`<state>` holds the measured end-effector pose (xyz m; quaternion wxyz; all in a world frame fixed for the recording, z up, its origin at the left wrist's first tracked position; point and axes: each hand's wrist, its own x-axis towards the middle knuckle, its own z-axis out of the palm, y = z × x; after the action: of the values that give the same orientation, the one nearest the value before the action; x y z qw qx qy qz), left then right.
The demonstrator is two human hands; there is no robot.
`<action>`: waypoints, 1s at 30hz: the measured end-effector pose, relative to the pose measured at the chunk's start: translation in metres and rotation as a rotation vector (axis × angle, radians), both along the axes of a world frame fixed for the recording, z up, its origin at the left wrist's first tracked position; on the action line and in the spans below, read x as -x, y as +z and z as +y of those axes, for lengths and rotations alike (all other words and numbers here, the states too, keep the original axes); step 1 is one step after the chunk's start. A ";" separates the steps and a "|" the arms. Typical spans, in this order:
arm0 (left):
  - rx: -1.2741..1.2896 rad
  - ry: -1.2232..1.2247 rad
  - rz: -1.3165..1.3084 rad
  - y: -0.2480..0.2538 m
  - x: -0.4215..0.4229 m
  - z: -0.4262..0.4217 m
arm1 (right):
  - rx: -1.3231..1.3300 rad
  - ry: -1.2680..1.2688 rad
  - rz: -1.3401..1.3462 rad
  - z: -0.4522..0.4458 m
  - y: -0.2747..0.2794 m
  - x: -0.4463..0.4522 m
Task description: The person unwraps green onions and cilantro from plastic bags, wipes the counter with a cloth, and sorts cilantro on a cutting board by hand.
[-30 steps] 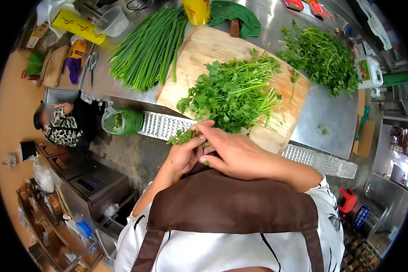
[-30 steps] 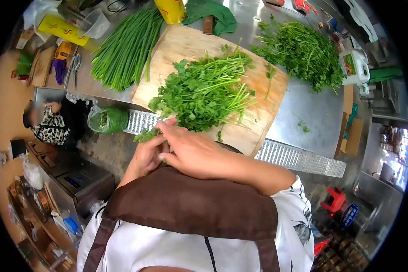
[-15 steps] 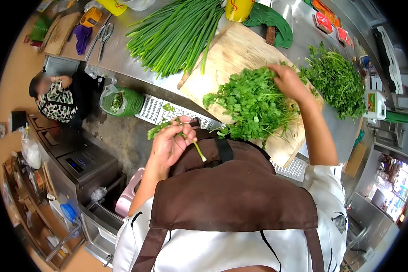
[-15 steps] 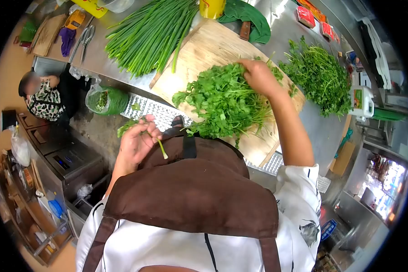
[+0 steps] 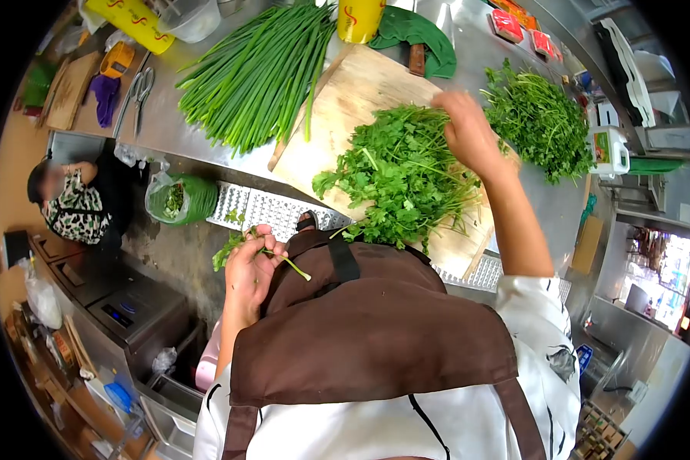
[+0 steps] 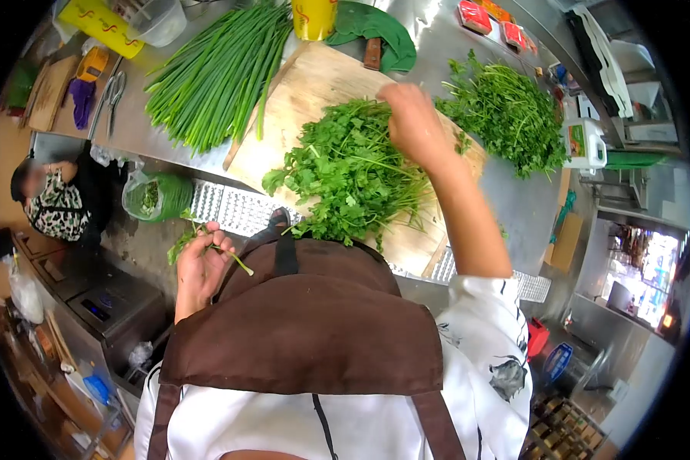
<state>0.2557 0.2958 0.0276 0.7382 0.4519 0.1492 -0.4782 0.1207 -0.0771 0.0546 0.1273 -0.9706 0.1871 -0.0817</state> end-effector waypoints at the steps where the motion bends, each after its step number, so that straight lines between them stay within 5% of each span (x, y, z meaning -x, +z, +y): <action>1: -0.022 -0.001 -0.027 -0.002 -0.001 0.000 | 0.002 -0.012 -0.002 0.011 -0.004 0.014; 4: -0.033 -0.035 -0.059 -0.002 -0.003 -0.007 | -0.267 0.062 -0.122 0.048 -0.030 0.053; 6: -0.056 -0.083 -0.078 0.002 -0.004 -0.015 | -0.371 0.048 0.027 0.067 -0.043 0.075; 9: -0.088 -0.114 -0.106 0.008 -0.002 -0.025 | -0.302 0.057 0.091 0.084 -0.048 0.102; 19: -0.106 -0.268 -0.193 0.012 0.007 -0.056 | -0.151 0.018 -0.311 0.044 -0.040 0.070; 21: -0.117 -0.292 -0.209 0.019 0.012 -0.062 | -0.162 -0.006 -0.016 0.032 -0.046 0.042; 30: -0.118 -0.134 -0.214 0.022 0.014 -0.047 | -0.042 0.013 -0.079 0.013 -0.050 0.020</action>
<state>0.2415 0.2493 0.0499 0.6882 0.5519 0.0672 -0.4661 0.1011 -0.0640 0.0045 0.1555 -0.9649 0.1774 -0.1151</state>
